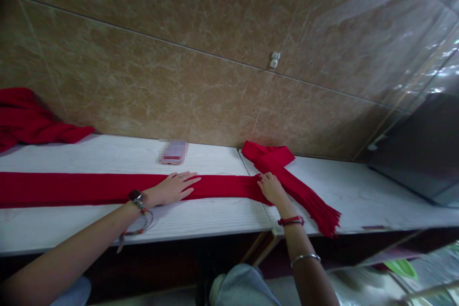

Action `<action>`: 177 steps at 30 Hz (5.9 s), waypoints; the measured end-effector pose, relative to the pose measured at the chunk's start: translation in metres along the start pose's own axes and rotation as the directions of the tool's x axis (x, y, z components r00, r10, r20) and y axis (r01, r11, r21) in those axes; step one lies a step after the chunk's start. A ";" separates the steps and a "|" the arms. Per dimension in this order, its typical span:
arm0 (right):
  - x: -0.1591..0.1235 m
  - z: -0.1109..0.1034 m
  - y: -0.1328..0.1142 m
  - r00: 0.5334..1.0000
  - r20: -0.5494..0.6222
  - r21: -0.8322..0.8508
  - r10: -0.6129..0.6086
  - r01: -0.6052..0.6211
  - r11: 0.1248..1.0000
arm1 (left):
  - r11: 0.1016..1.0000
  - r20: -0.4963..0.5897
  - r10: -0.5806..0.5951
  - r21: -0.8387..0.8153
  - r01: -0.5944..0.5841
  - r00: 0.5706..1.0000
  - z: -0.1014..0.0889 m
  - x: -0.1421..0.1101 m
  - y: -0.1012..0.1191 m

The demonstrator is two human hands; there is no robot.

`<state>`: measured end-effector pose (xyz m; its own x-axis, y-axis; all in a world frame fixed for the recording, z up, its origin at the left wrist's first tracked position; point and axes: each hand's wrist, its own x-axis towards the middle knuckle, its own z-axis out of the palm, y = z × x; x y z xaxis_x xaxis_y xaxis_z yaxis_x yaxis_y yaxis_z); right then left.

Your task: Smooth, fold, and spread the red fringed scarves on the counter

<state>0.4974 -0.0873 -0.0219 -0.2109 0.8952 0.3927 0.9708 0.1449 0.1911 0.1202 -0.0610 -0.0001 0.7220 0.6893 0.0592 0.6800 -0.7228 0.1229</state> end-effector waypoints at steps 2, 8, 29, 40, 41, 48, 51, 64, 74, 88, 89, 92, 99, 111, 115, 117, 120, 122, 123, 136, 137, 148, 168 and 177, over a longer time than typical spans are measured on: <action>0.008 -0.010 -0.018 0.997 -0.078 0.024 -0.020 0.021 0.999 | 1.000 -0.007 0.006 0.009 -0.006 1.000 0.001 0.000 -0.001; 0.028 -0.015 -0.056 0.986 0.017 0.128 -0.163 0.160 0.979 | 0.999 -0.024 0.002 0.037 -0.001 1.000 0.003 0.000 -0.001; 0.040 -0.020 -0.048 0.996 0.037 0.169 -0.081 0.073 0.983 | 1.000 -0.051 -0.009 0.018 0.010 0.999 0.005 0.002 0.000; 0.021 0.001 -0.058 0.974 0.222 0.092 0.030 -0.051 0.994 | 0.999 -0.073 -0.013 0.035 0.015 0.997 0.004 -0.002 0.002; 0.020 -0.005 -0.054 0.979 0.194 0.056 0.055 -0.067 0.996 | 0.999 -0.075 -0.012 0.034 0.014 0.997 0.004 -0.002 0.002; 0.019 -0.041 -0.061 0.964 0.238 0.246 -0.119 0.059 0.967 | 1.000 -0.093 -0.006 0.016 0.007 0.996 0.005 -0.003 0.001; 0.016 -0.037 -0.053 0.908 0.404 0.281 -0.114 -0.004 0.960 | 1.000 -0.087 -0.011 0.012 0.012 0.996 0.002 -0.004 0.004; -0.009 -0.024 0.024 0.952 0.306 0.318 0.012 -0.114 0.941 | 1.000 -0.074 -0.006 0.022 0.008 0.997 0.007 0.001 -0.002; 0.022 -0.019 -0.081 0.989 0.098 0.322 -0.115 0.078 0.944 | 1.000 -0.080 -0.007 0.029 0.010 0.997 0.007 0.001 -0.001; 0.010 -0.014 -0.049 0.985 0.159 0.038 0.064 -0.071 0.997 | 1.000 -0.105 -0.001 -0.027 -0.002 0.994 0.011 0.000 0.002; 0.017 -0.019 -0.065 0.993 0.113 0.088 0.031 -0.041 0.995 | 1.000 -0.110 0.003 -0.026 -0.006 0.994 0.012 0.000 0.003; 0.036 -0.029 -0.122 0.985 0.041 0.278 -0.170 0.152 0.948 | 1.000 -0.134 0.001 -0.016 -0.003 0.991 0.010 -0.001 0.005; 0.036 -0.024 -0.182 0.945 0.080 0.323 -0.319 0.278 0.905 | 0.992 -0.011 -0.129 -0.014 0.129 0.992 -0.010 -0.029 -0.012; 0.017 -0.033 -0.142 0.948 0.045 0.480 -0.314 0.255 0.839 | 0.992 -0.069 0.115 0.063 -0.110 0.991 -0.013 -0.056 -0.016; 0.010 -0.032 -0.130 0.920 0.041 0.404 -0.390 0.341 0.849 | 0.974 -0.042 0.217 0.073 -0.214 0.975 -0.019 -0.045 0.001; 0.006 -0.030 -0.124 0.910 0.038 0.337 -0.412 0.376 0.863 | 0.970 -0.038 0.232 0.087 -0.228 0.972 -0.017 -0.038 0.010; 0.000 -0.030 -0.116 0.917 0.028 0.264 -0.397 0.376 0.888 | 0.967 -0.038 0.236 0.102 -0.232 0.971 -0.014 -0.025 0.018; -0.004 -0.033 -0.111 0.926 0.019 0.241 -0.376 0.361 0.901 | 0.968 -0.037 0.235 0.097 -0.230 0.971 -0.013 -0.016 0.022; -0.005 -0.034 -0.110 0.929 0.011 0.233 -0.371 0.359 0.904 | 0.970 -0.032 0.228 0.093 -0.224 0.973 -0.013 -0.012 0.023; -0.009 -0.037 -0.105 0.911 -0.073 0.168 -0.405 0.411 0.896 | 0.989 0.136 0.148 -0.001 -0.150 0.979 -0.007 0.004 0.028; -0.009 -0.038 -0.107 0.912 -0.085 0.170 -0.401 0.409 0.896 | 0.989 0.133 0.146 0.003 -0.148 0.980 -0.007 0.004 0.029; 0.021 -0.052 -0.182 0.924 -0.060 0.244 -0.377 0.380 0.892 | 0.991 0.052 0.067 0.114 -0.072 0.996 -0.019 -0.039 -0.002; 0.063 -0.065 -0.317 0.747 -0.108 0.277 -0.656 0.657 0.701 | 0.957 -0.076 -0.153 0.235 0.167 0.985 -0.035 -0.205 -0.105; 0.056 -0.066 -0.299 0.726 -0.128 0.101 -0.676 0.688 0.719 | 0.930 -0.197 -0.048 0.348 0.116 0.979 -0.041 -0.194 -0.097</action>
<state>0.1876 -0.1083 0.0022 -0.8240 0.4975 0.2711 0.5644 0.7624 0.3165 -0.0906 -0.1226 0.0175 0.6493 0.7191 0.2476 0.7605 -0.6097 -0.2234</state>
